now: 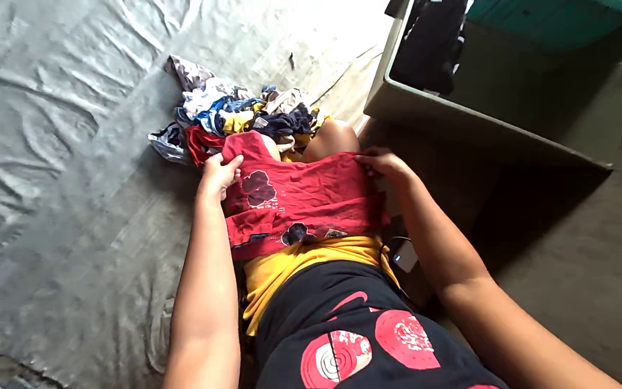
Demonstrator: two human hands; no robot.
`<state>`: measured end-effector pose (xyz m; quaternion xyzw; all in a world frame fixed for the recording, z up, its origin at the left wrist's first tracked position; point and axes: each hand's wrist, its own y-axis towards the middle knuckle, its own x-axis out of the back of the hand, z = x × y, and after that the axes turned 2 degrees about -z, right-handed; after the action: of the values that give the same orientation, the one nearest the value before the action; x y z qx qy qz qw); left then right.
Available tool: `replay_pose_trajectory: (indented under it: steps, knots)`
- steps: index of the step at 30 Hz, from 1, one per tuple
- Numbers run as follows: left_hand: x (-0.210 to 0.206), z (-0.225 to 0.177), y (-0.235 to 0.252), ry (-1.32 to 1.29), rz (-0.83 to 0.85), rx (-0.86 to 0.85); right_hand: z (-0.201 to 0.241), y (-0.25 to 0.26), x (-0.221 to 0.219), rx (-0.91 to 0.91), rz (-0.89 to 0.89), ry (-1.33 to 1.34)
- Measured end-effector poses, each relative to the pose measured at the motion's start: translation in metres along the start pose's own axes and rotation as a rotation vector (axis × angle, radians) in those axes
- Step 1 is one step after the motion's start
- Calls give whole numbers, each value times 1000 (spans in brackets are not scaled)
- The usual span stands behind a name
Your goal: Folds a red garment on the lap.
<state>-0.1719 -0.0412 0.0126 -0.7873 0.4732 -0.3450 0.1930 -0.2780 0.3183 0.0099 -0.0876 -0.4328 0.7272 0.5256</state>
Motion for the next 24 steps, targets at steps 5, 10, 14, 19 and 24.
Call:
replay_pose_trajectory:
  steps: [5, 10, 14, 19, 24]
  knots:
    - [30, 36, -53, -227, 123, -419, -15, -29, 27, 70, 104, 199]
    - [62, 94, -100, -166, 157, -500, -43, -65, 49, 175, 148, 176]
    - [65, 110, -119, -119, 208, -450, -60, -74, 44, 165, 70, 83]
    - [66, 113, -117, 91, 255, -481, -74, -65, 29, 189, -52, -205]
    - [77, 117, -127, 353, 260, -497, -86, -69, 40, 400, -42, -334]
